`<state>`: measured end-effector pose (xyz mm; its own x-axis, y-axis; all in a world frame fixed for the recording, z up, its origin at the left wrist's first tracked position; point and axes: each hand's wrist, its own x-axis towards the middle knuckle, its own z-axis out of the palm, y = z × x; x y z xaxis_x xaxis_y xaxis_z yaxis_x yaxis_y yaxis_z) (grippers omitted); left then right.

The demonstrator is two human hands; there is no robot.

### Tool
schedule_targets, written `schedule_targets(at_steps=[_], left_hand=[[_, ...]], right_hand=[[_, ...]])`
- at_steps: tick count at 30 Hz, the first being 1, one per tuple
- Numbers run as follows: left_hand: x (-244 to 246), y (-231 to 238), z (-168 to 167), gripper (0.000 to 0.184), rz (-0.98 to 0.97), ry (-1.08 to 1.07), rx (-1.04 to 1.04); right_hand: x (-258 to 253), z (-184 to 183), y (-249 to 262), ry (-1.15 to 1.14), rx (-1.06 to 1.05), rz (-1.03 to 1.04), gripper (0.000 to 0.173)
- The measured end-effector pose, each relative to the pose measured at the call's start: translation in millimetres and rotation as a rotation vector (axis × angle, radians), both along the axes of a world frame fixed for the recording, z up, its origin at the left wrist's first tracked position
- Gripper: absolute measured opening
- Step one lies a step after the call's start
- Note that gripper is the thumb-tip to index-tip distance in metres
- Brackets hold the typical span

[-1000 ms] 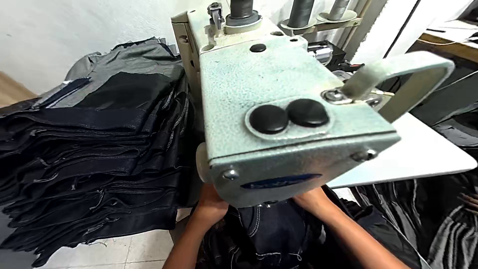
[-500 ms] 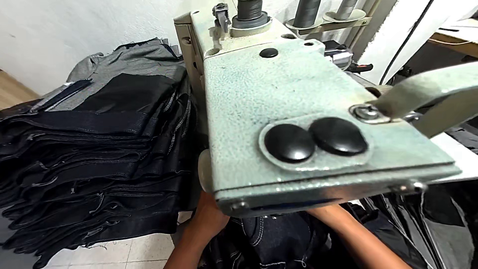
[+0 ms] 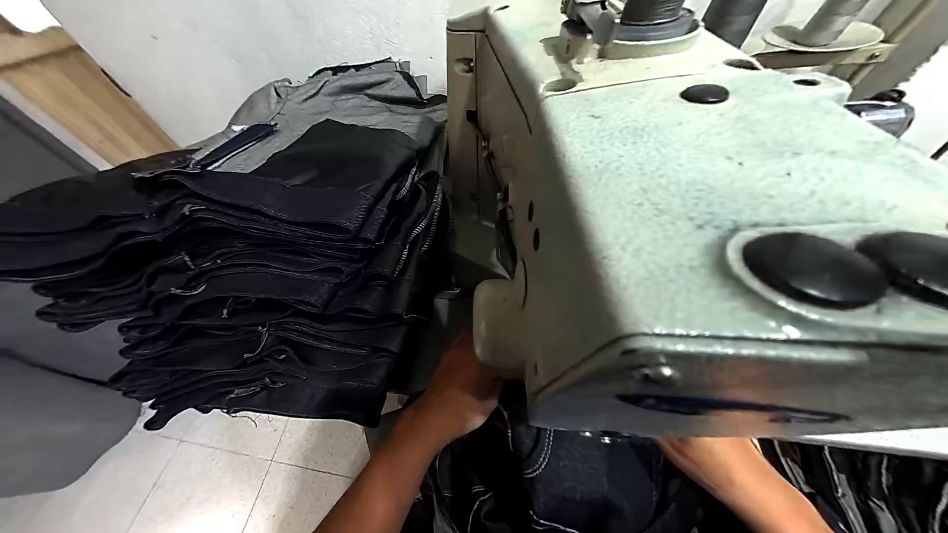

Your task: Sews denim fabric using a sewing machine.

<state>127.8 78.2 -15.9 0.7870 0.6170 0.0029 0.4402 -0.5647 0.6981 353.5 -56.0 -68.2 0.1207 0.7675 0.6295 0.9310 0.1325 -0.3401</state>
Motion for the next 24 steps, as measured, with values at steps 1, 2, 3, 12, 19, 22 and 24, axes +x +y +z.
schedule_targets(at_steps=[1, 2, 3, 12, 19, 22, 24], left_hand=[[0, 3, -3, 0.019, -0.021, -0.002, 0.017], [0, 4, -4, 0.019, -0.034, -0.001, 0.039], [1, 3, -4, 0.019, -0.037, 0.000, 0.057], [2, -10, 6, 0.019, 0.014, 0.050, 0.062], [5, -17, 10, 0.021, 0.060, 0.063, 0.077], [8, -16, 5, 0.020, 0.082, 0.039, 0.055], [9, -15, -3, 0.019, 0.117, -0.057, 0.002]], right_hand=[[2, 3, -1, -0.057, 0.015, -0.016, 0.037], [5, 7, -4, -0.096, 0.022, -0.033, 0.039], [10, 13, -7, -0.114, 0.034, -0.044, 0.040], [83, -24, -76, 0.459, -0.262, -0.027, 0.059], [63, -42, -114, 0.848, -0.502, 0.008, 0.034], [60, -47, -112, 0.716, -0.374, -0.080, 0.026], [55, -45, -106, 0.658, -0.225, -0.116, 0.022]])
